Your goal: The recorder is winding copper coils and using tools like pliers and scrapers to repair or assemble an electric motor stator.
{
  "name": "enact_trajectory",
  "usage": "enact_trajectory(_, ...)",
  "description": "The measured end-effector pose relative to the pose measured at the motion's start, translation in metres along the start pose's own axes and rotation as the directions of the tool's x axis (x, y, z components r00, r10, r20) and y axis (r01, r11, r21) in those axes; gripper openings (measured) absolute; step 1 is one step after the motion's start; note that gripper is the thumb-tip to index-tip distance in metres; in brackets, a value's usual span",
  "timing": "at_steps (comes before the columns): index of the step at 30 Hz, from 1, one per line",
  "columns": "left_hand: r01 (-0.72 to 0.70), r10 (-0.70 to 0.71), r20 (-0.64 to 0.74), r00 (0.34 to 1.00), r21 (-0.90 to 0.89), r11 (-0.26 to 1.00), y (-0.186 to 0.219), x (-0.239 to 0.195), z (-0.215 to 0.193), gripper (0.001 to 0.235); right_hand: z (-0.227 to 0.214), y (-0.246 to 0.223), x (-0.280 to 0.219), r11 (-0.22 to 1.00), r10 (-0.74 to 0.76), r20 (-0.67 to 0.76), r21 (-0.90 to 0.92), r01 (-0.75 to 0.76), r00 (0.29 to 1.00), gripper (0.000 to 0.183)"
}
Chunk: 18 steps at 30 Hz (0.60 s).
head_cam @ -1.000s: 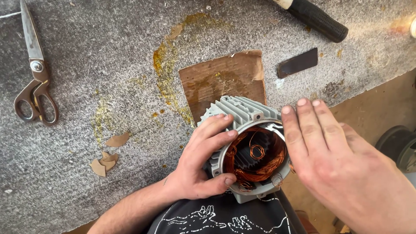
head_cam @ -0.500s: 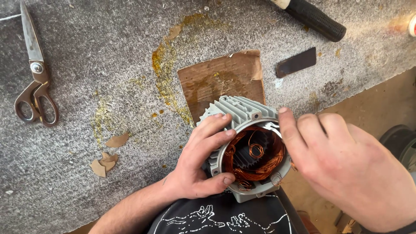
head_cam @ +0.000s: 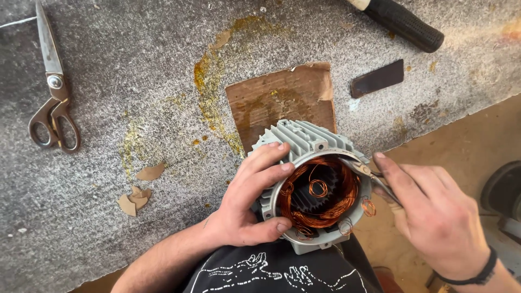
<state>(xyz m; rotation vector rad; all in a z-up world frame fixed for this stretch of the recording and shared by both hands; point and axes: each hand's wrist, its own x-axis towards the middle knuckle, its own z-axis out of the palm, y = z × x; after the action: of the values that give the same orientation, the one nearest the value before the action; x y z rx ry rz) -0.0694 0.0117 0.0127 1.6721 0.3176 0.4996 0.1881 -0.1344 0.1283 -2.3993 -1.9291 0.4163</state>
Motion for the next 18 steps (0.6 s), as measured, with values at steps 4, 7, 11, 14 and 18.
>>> enact_trajectory(4,-0.014,0.014,-0.007,1.000,0.009,1.000,0.002,0.003,-0.002,0.075,0.014,0.006,-0.011,0.995,0.042,-0.089,0.097,-0.033,0.995,0.055)
enact_trajectory(7,-0.005,0.004,0.012,1.000,0.037,0.999,0.011,0.009,-0.011,0.073,0.020,0.011,-0.014,0.987,0.040,-0.144,0.159,-0.017,0.989,0.049)
enact_trajectory(11,-0.051,0.037,0.072,0.997,0.203,0.978,0.035,0.033,-0.038,0.062,0.035,0.022,-0.021,0.982,0.010,-0.231,0.187,0.034,0.973,0.049)
enact_trajectory(14,-0.112,0.084,0.087,0.993,0.396,0.911,0.066,0.055,-0.050,0.045,0.041,0.028,-0.024,0.976,0.022,-0.240,0.217,0.031,0.970,0.053)
enact_trajectory(18,-0.249,0.119,0.245,0.962,0.616,0.747,0.095,0.104,-0.026,0.035,0.053,0.043,-0.028,0.941,0.026,-0.266,0.331,0.066,0.963,0.050)
